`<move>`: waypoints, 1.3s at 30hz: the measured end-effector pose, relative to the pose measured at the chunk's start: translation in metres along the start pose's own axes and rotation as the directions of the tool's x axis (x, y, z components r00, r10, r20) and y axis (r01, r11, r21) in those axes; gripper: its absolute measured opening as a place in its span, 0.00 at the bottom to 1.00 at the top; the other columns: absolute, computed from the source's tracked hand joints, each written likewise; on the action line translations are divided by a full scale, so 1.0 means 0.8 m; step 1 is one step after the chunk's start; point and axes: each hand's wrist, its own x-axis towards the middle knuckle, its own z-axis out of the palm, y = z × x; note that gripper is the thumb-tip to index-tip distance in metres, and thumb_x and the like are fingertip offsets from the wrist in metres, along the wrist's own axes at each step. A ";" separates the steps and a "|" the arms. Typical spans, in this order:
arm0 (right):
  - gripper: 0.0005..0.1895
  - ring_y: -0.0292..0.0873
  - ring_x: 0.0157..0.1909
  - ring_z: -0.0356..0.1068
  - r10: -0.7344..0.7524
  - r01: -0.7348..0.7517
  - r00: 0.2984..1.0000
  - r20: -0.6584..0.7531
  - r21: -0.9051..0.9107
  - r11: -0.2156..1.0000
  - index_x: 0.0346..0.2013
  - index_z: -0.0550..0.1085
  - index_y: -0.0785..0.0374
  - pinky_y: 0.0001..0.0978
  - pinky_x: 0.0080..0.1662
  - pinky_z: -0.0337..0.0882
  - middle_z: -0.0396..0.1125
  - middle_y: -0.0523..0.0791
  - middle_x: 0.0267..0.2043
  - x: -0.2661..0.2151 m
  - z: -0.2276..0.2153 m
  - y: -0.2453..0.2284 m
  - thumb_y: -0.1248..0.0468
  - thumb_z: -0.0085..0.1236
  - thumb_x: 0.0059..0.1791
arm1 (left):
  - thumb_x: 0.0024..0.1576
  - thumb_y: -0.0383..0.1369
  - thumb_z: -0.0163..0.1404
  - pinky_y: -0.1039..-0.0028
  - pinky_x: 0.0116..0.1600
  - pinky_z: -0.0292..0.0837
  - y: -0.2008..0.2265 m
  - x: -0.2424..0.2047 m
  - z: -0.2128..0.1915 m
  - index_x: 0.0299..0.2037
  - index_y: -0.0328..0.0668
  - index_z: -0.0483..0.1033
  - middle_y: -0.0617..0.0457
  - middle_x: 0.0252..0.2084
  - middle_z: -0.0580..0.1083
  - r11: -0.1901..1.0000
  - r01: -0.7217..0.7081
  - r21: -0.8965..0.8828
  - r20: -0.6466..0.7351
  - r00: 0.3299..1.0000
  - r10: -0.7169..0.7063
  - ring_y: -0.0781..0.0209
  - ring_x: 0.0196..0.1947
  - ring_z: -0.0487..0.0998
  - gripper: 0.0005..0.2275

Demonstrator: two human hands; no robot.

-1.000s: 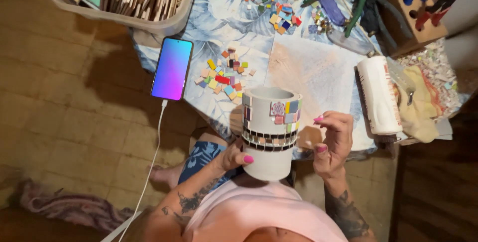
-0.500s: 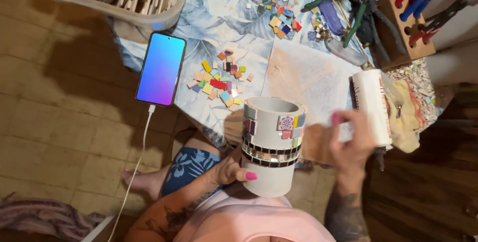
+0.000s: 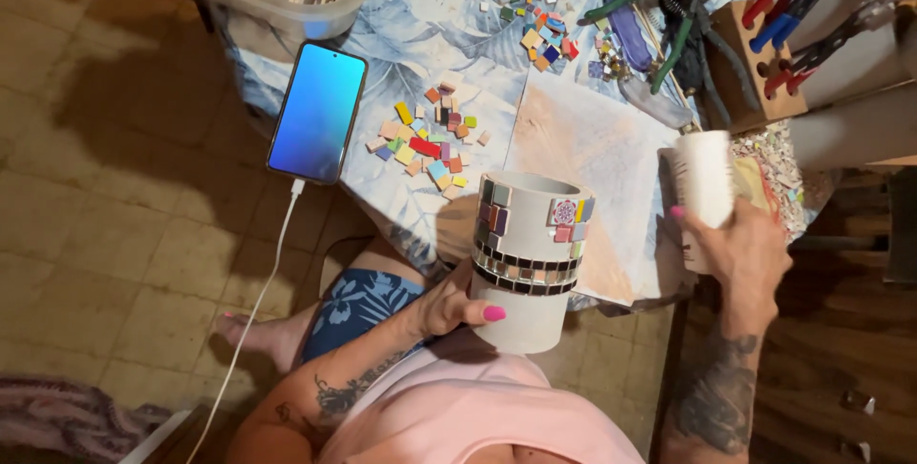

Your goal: Apply small mosaic tiles to a white cylindrical object using adhesive to create a decorative pattern.

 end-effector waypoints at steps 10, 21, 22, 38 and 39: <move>0.22 0.37 0.41 0.67 0.045 0.522 0.851 -0.524 0.852 0.050 0.46 0.65 0.62 0.24 0.43 0.70 0.65 0.46 0.43 -0.099 -0.075 0.004 0.53 0.50 0.44 | 0.43 0.34 0.47 0.65 0.64 0.48 0.010 0.002 0.004 0.53 0.32 0.56 0.44 0.55 0.59 0.993 -0.004 -0.122 0.013 1.000 0.005 0.51 0.57 0.58 0.27; 0.34 0.41 0.57 0.52 -0.136 0.603 0.734 -0.666 0.731 -0.320 0.57 0.52 0.52 0.56 0.66 0.56 0.51 0.39 0.56 -0.164 -0.047 -0.070 0.51 0.49 0.39 | 0.44 0.35 0.49 0.63 0.63 0.48 0.012 0.000 0.004 0.54 0.36 0.52 0.45 0.56 0.57 0.984 0.002 -0.176 -0.021 1.000 -0.006 0.51 0.57 0.56 0.28; 0.34 0.41 0.57 0.52 -0.140 0.604 0.732 -0.667 0.730 -0.320 0.57 0.52 0.52 0.56 0.66 0.56 0.51 0.39 0.56 -0.167 -0.049 -0.082 0.51 0.49 0.39 | 0.44 0.35 0.49 0.63 0.63 0.48 0.013 0.000 0.003 0.54 0.36 0.52 0.45 0.56 0.57 0.984 -0.002 -0.177 -0.025 1.000 -0.003 0.51 0.57 0.56 0.28; 0.25 0.43 0.57 0.53 -0.199 0.582 0.722 -0.662 0.738 -0.343 0.48 0.52 0.56 0.55 0.67 0.52 0.52 0.40 0.52 -0.173 -0.056 -0.106 0.55 0.50 0.43 | 0.43 0.35 0.48 0.66 0.62 0.50 0.026 0.002 0.002 0.52 0.35 0.58 0.47 0.53 0.61 0.981 0.032 -0.193 -0.007 0.999 -0.034 0.55 0.55 0.59 0.25; 0.24 0.43 0.57 0.53 -0.226 0.599 0.698 -0.679 0.728 -0.334 0.48 0.52 0.56 0.56 0.67 0.52 0.52 0.42 0.52 -0.170 -0.055 -0.104 0.56 0.49 0.43 | 0.43 0.34 0.49 0.67 0.62 0.49 0.023 0.001 0.002 0.52 0.35 0.58 0.47 0.54 0.61 0.985 0.031 -0.168 -0.010 0.999 -0.033 0.55 0.55 0.59 0.26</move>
